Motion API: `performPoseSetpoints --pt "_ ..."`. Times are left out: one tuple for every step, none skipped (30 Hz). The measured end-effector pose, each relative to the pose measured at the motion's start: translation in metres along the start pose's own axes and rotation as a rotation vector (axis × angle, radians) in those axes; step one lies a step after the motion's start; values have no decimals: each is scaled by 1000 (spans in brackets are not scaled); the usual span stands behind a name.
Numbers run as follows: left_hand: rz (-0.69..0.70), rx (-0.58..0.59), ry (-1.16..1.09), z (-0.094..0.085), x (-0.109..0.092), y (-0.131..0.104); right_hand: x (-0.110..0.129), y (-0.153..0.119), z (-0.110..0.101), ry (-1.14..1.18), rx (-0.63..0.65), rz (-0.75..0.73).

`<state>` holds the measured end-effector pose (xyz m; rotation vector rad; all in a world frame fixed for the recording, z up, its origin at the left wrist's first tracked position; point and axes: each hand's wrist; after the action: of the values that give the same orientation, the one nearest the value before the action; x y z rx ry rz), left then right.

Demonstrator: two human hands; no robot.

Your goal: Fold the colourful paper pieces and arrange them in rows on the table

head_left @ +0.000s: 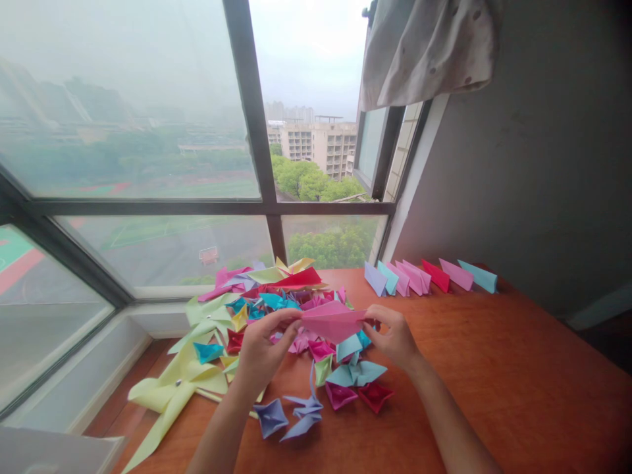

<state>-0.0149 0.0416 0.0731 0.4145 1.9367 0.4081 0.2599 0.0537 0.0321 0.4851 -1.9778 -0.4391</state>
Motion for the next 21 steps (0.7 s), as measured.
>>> performPoseSetpoints --pt "-4 -1 0 0 0 0 -3 0 -4 -9 -20 17" --pt "-6 -2 -2 0 0 0 -6 0 -9 -19 -55 41" --pt "-7 -3 -4 0 0 0 -10 0 -15 -30 -106 75" --pt "-5 -2 -4 -1 0 0 -16 0 -22 -41 -173 119" --pt "-1 -1 -3 -1 -1 0 -23 0 -30 -52 -253 170" --pt "5 3 1 -1 -1 0 -31 0 -39 -64 -339 227" --pt "12 8 7 -1 -2 0 -41 -1 -48 -78 -427 282" --pt "20 12 13 -1 -3 0 -52 -2 -59 -98 -505 330" --pt "28 20 21 0 -4 0 -64 -2 -70 -133 -564 369" --pt "36 25 31 0 -5 -1 -76 -2 -81 -184 -610 402" --pt "44 28 45 0 -6 -1 -89 -2 -93 -247 -635 432" --pt "51 29 62 1 -7 -1 -102 -2 -105 -314 -651 464" --pt "59 27 80 1 -7 -1 -114 -1 -117 -378 -644 502" --pt "67 25 97 1 -7 -2 -124 0 -128 -440 -622 543" --pt "77 22 112 1 -7 -2 -134 1 -138 -491 -593 581" --pt "86 18 123 2 -7 -2 -142 2 -148 -523 -577 605" --pt "94 16 132 2 -7 -2 -148 3 -156 -547 -563 625" --pt "99 15 139 2 -7 -2 -154 4 -163 -565 -554 640" --pt "102 14 144 1 -6 -2 -158 6 -168 -580 -551 651" --pt "102 13 149 1 -6 -2 -161 7 -173 -602 -545 663" --pt "102 12 152 1 -6 -2 -164 8 -176 -627 -541 675"
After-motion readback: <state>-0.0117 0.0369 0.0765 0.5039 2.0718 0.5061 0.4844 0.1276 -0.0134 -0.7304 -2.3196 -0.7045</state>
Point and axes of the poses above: each hand's wrist, its own y-axis towards the middle knuckle, its own z-axis out of the palm, x = y × z, and after that the axes turned 1 degree about y, right-handed
